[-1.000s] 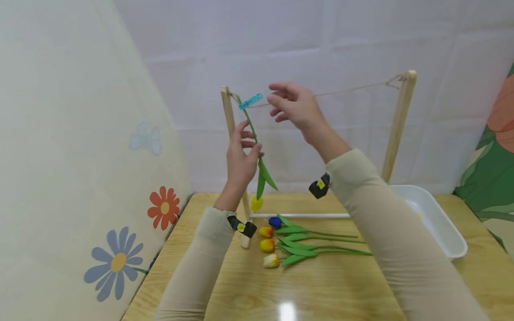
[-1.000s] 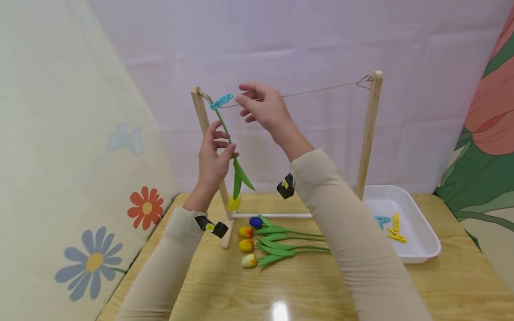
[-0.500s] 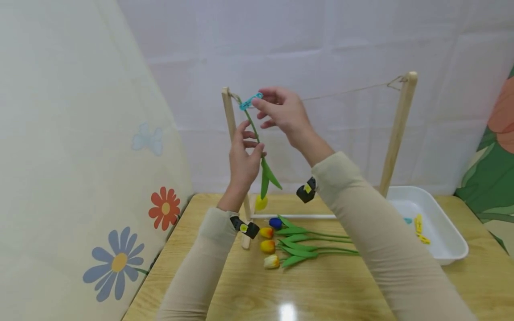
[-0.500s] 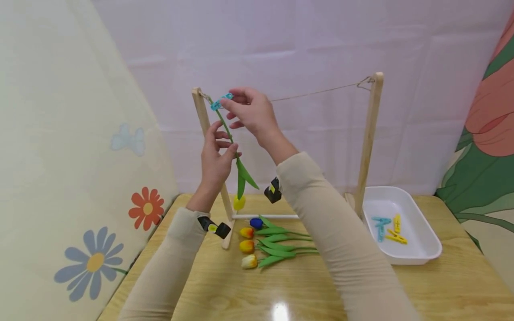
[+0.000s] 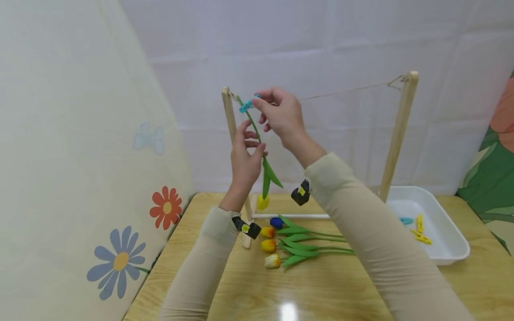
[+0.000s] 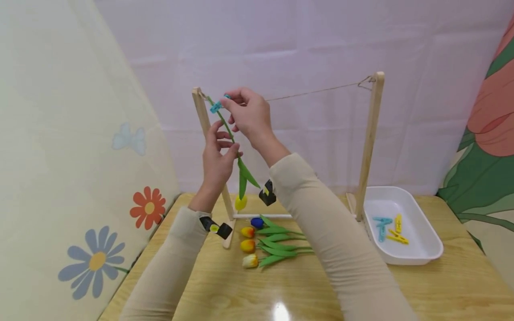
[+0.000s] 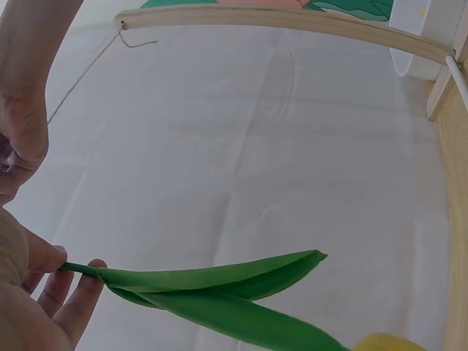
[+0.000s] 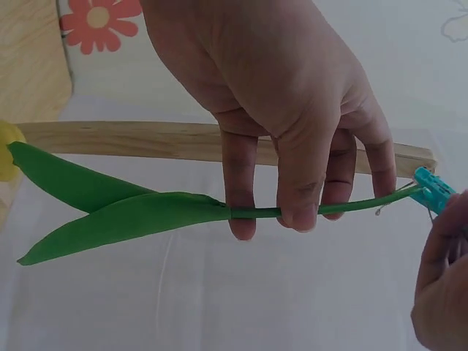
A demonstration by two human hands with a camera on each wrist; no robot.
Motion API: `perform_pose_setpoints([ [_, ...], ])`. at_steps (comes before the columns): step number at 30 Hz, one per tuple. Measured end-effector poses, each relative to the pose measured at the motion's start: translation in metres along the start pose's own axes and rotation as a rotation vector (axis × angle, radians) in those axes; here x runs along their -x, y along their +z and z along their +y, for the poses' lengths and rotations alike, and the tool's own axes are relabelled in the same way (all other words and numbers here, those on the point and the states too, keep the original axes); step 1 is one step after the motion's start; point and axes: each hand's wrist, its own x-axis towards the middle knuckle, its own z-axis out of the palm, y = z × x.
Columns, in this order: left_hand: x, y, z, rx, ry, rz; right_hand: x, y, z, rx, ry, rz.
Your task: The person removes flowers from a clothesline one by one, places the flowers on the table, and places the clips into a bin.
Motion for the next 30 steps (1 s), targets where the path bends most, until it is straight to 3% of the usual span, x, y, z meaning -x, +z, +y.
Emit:
perform_pose_setpoints([
  [5, 0.002, 0.001, -0.002, -0.020, 0.018, -0.011, 0.001, -0.007, 0.000, 0.031, -0.048, 0.029],
  [17, 0.010, -0.004, -0.004, -0.074, 0.096, -0.034, 0.007, -0.022, -0.008, -0.089, -0.110, 0.087],
  [23, 0.011, -0.005, -0.006, -0.070, 0.097, -0.053, 0.010, -0.030, -0.007, -0.057, -0.124, 0.034],
  [30, 0.016, -0.004, -0.006, -0.082, 0.083, -0.105, 0.018, -0.057, -0.010, 0.055, -0.058, -0.106],
])
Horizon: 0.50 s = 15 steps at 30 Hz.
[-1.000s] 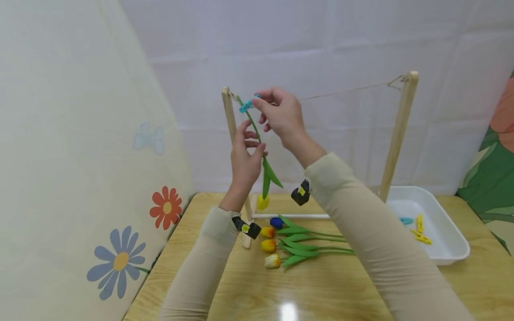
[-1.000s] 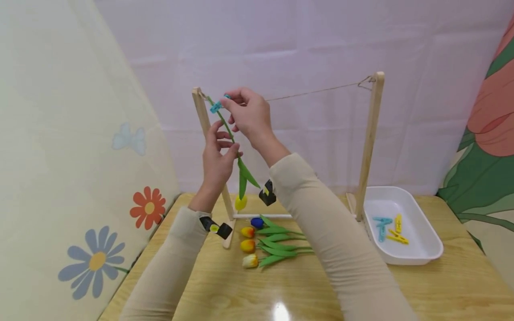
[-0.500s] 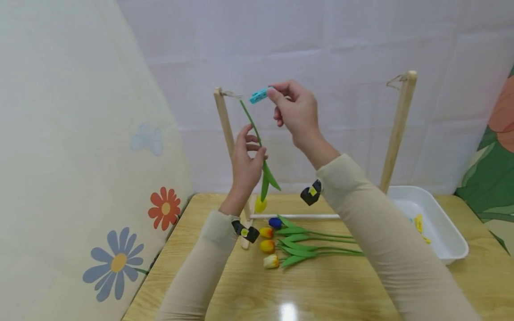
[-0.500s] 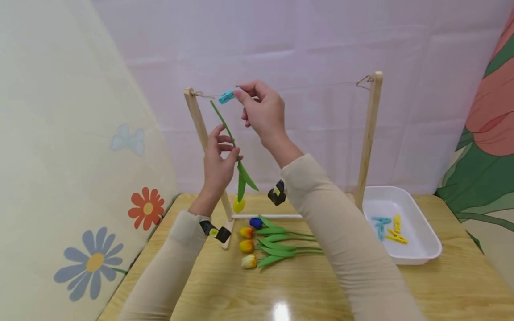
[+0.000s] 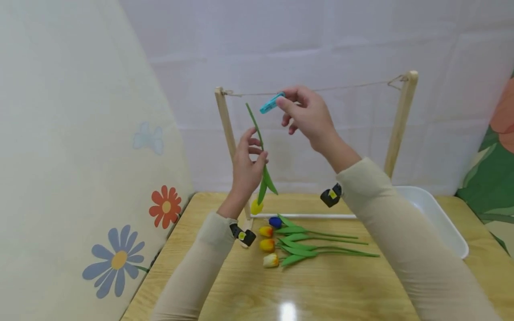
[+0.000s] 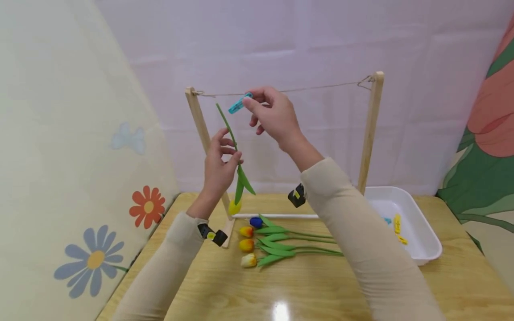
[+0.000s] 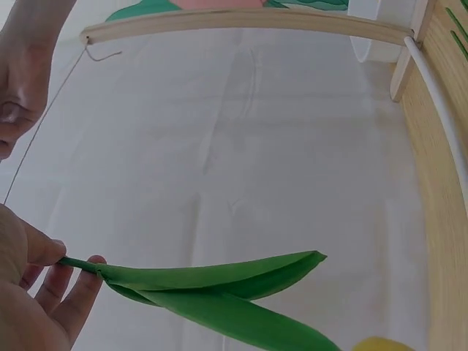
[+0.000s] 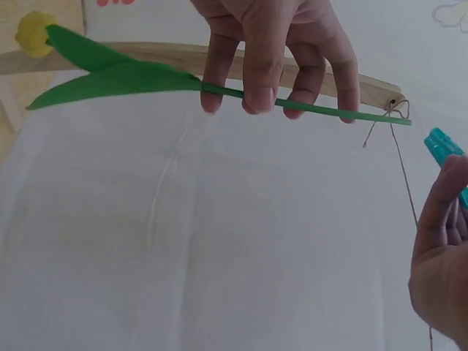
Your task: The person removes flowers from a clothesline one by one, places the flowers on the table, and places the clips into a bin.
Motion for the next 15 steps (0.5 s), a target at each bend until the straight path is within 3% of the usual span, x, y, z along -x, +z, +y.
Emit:
perform_pose_setpoints([
  [10, 0.012, 0.000, 0.003, -0.074, 0.061, -0.105, 0.021, -0.037, 0.001, 0.031, 0.008, -0.052],
  [15, 0.024, 0.001, 0.003, -0.109, 0.114, -0.150, 0.033, -0.057, 0.009, -0.056, 0.033, -0.018],
])
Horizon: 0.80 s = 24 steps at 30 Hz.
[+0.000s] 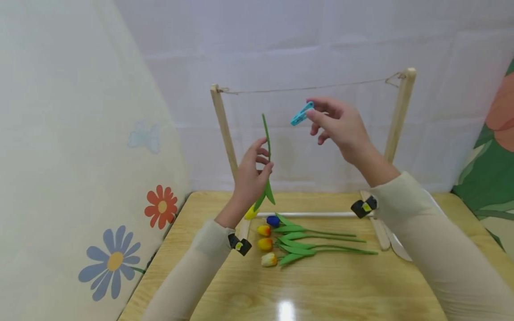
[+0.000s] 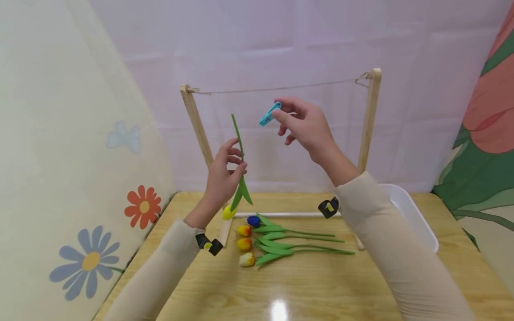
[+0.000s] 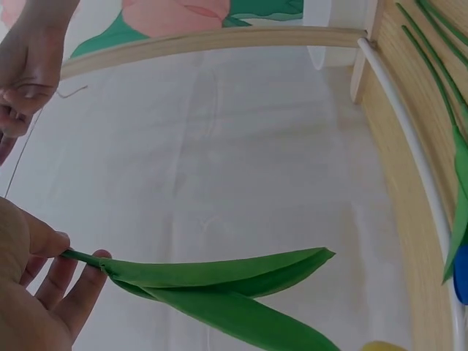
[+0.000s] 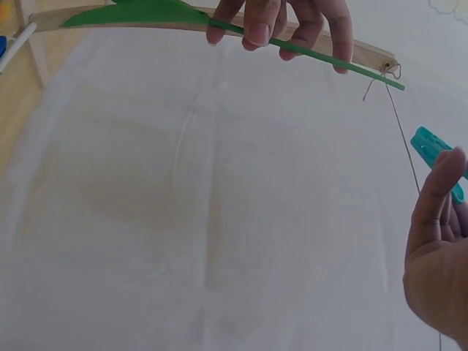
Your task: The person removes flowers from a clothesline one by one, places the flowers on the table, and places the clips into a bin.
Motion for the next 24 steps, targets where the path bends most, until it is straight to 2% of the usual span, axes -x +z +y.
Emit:
perform_pose_setpoints([
  [4, 0.003, 0.002, 0.003, -0.003, 0.015, -0.024, 0.008, -0.019, 0.001, -0.079, 0.017, 0.043],
  [9, 0.005, 0.004, 0.007, -0.014, 0.006, -0.057, 0.018, -0.040, 0.004, -0.102, 0.019, 0.070],
  [17, 0.011, 0.009, 0.008, -0.057, 0.076, -0.095, 0.035, -0.067, 0.013, -0.076, 0.038, 0.078],
  [24, 0.019, 0.015, 0.008, -0.033, 0.072, -0.159, 0.047, -0.085, 0.019, -0.119, 0.058, 0.084],
])
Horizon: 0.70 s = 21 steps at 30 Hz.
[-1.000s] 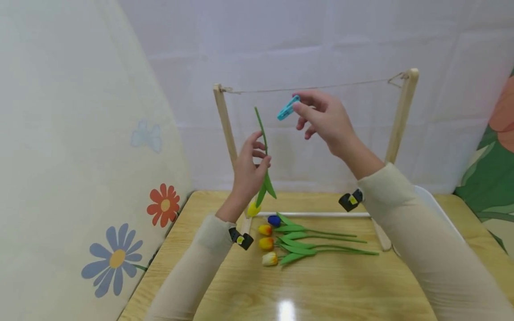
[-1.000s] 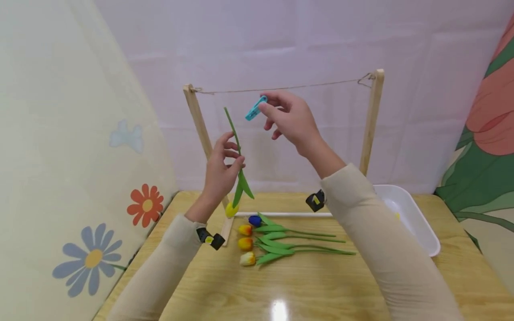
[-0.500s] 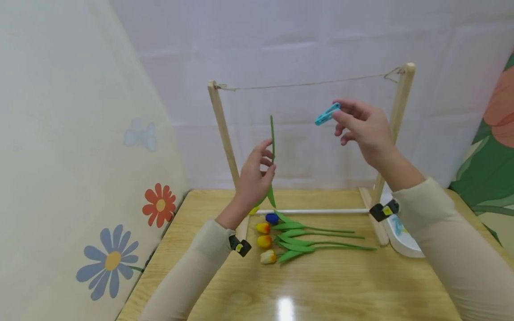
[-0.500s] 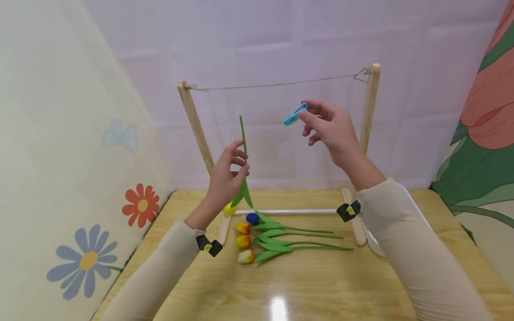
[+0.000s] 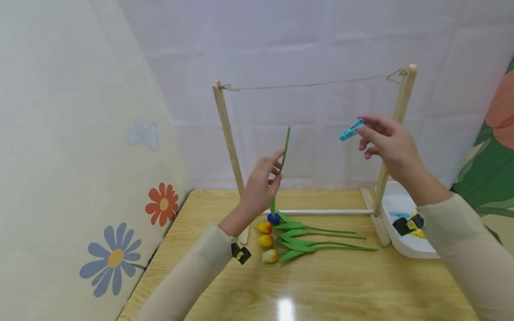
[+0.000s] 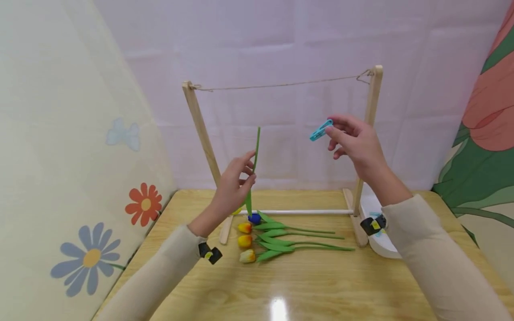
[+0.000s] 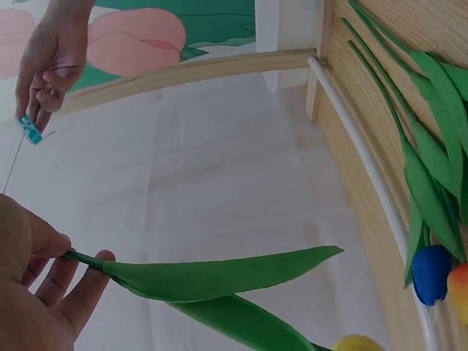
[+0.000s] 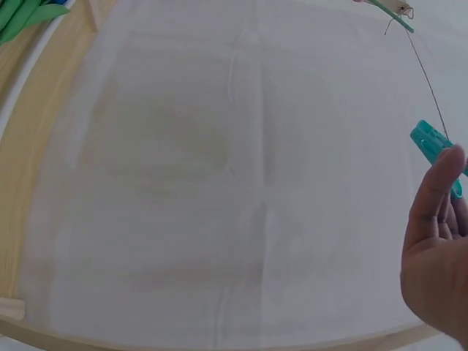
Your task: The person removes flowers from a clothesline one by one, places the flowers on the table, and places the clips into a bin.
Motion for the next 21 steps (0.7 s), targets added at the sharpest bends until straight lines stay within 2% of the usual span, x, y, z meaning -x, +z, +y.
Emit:
perform_pose_setpoints([
  [8, 0.010, 0.012, 0.002, -0.046, 0.007, -0.090, 0.011, -0.020, 0.003, 0.043, 0.001, 0.034],
  [15, 0.015, 0.019, 0.005, -0.107, 0.071, -0.125, 0.019, -0.039, 0.010, 0.059, 0.013, 0.037],
  [21, 0.022, 0.025, 0.007, -0.139, 0.101, -0.196, 0.028, -0.058, 0.017, 0.036, 0.033, 0.049],
])
